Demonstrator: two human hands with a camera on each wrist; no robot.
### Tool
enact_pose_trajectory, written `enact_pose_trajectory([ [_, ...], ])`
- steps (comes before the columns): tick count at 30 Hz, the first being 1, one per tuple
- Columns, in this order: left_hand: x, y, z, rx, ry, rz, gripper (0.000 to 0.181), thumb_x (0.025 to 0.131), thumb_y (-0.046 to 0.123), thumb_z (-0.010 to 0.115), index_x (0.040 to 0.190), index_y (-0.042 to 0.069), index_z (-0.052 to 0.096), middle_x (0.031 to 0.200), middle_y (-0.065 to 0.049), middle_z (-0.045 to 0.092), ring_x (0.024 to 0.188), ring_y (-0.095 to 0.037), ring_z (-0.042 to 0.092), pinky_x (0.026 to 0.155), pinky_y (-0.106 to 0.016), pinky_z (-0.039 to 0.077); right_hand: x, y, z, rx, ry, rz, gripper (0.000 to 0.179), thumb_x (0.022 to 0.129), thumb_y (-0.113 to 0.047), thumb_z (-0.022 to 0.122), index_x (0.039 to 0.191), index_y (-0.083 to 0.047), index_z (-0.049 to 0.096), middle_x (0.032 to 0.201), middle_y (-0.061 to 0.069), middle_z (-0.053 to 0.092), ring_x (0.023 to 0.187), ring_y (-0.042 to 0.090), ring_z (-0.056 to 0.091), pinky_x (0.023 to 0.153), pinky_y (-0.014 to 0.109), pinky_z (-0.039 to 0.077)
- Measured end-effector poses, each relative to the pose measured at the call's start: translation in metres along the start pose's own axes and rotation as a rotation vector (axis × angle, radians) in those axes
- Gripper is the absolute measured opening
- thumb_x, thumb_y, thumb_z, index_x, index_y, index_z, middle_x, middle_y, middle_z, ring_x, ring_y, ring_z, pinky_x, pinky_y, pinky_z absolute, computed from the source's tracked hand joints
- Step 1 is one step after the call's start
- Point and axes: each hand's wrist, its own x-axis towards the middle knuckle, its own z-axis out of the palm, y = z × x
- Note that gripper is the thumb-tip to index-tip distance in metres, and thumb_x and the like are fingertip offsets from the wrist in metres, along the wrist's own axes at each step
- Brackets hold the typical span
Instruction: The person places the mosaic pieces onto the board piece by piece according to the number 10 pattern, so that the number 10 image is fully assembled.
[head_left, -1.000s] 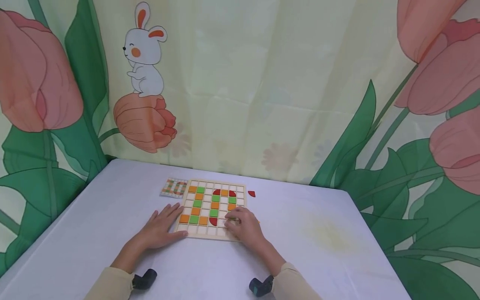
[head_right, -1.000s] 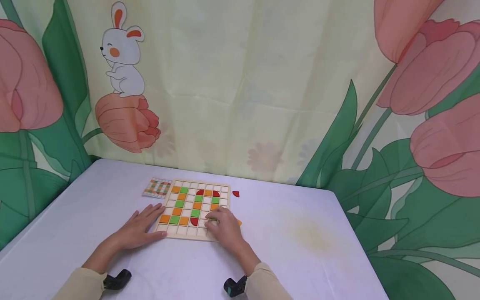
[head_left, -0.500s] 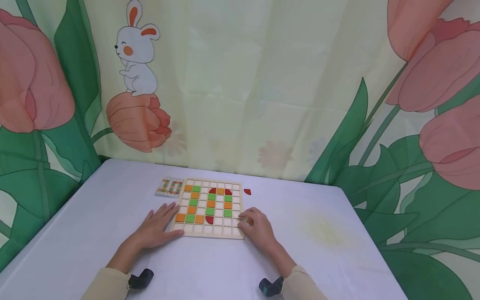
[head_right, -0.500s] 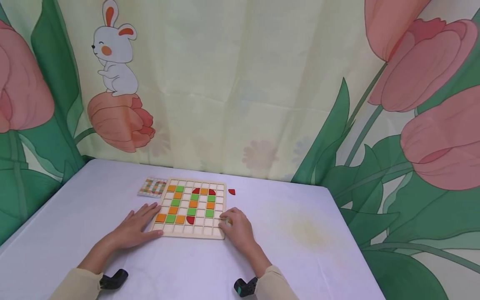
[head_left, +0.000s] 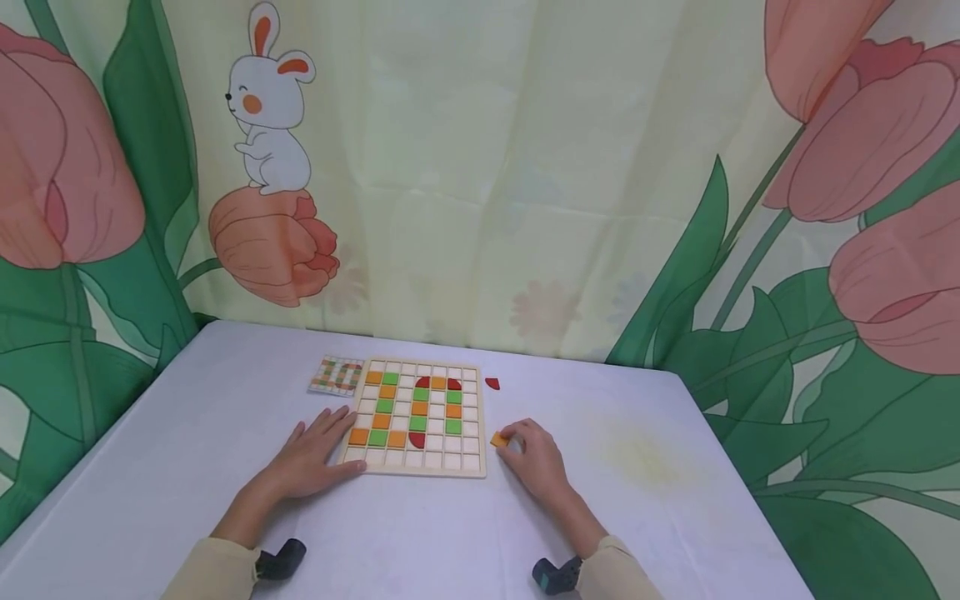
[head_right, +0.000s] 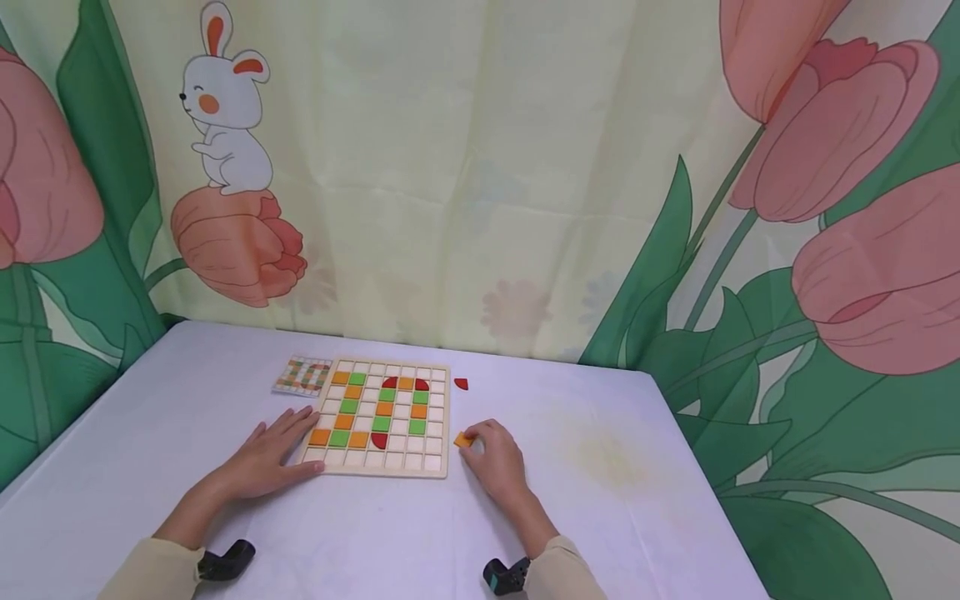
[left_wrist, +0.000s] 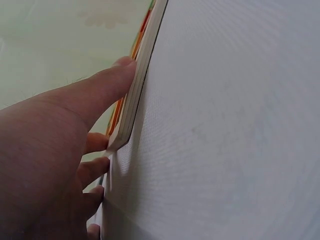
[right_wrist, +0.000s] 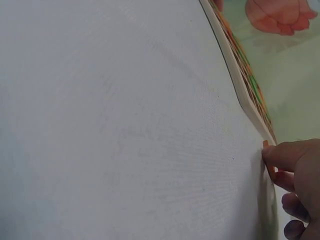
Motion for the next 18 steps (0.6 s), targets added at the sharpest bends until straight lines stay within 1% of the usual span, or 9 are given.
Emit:
enact_pose_trajectory([
  [6, 0.002, -0.002, 0.002, 0.004, 0.005, 0.004, 0.087, 0.084, 0.057, 0.064, 0.15, 0.008, 0.034, 0.157, -0.019, 0.028, 0.146, -0.046, 0.018, 0.114, -0.07, 0.011, 0.002, 0.001, 0.002, 0.01, 0.018, 0.012, 0.018, 0.079, -0.018, 0.079, 0.097, -0.016, 0.073, 0.097, -0.004, 0.068, 0.079, 0.011, 0.053, 0.067, 0.022, 0.044],
  [10, 0.002, -0.002, 0.002, 0.007, 0.012, 0.007, 0.087, 0.084, 0.057, 0.065, 0.15, 0.008, 0.035, 0.157, -0.019, 0.029, 0.146, -0.046, 0.019, 0.114, -0.07, 0.011, 0.002, -0.003, 0.003, 0.047, 0.027, -0.015, 0.015, 0.081, -0.019, 0.078, 0.095, -0.017, 0.073, 0.096, -0.004, 0.068, 0.077, 0.011, 0.051, 0.065, 0.02, 0.043],
  [14, 0.002, -0.002, 0.002, 0.006, 0.016, 0.007, 0.087, 0.083, 0.057, 0.066, 0.149, 0.009, 0.035, 0.157, -0.019, 0.03, 0.145, -0.045, 0.02, 0.114, -0.07, 0.012, 0.001, -0.009, 0.004, 0.096, -0.006, -0.067, 0.013, 0.083, -0.019, 0.077, 0.095, -0.018, 0.072, 0.096, -0.005, 0.067, 0.076, 0.01, 0.049, 0.061, 0.018, 0.04],
  [18, 0.001, -0.001, 0.001, 0.006, 0.014, 0.005, 0.087, 0.083, 0.057, 0.066, 0.149, 0.009, 0.036, 0.157, -0.018, 0.03, 0.146, -0.045, 0.02, 0.114, -0.069, 0.012, 0.001, -0.018, 0.009, 0.127, -0.047, -0.114, 0.013, 0.084, -0.02, 0.076, 0.096, -0.019, 0.07, 0.092, -0.006, 0.063, 0.07, 0.01, 0.046, 0.057, 0.018, 0.037],
])
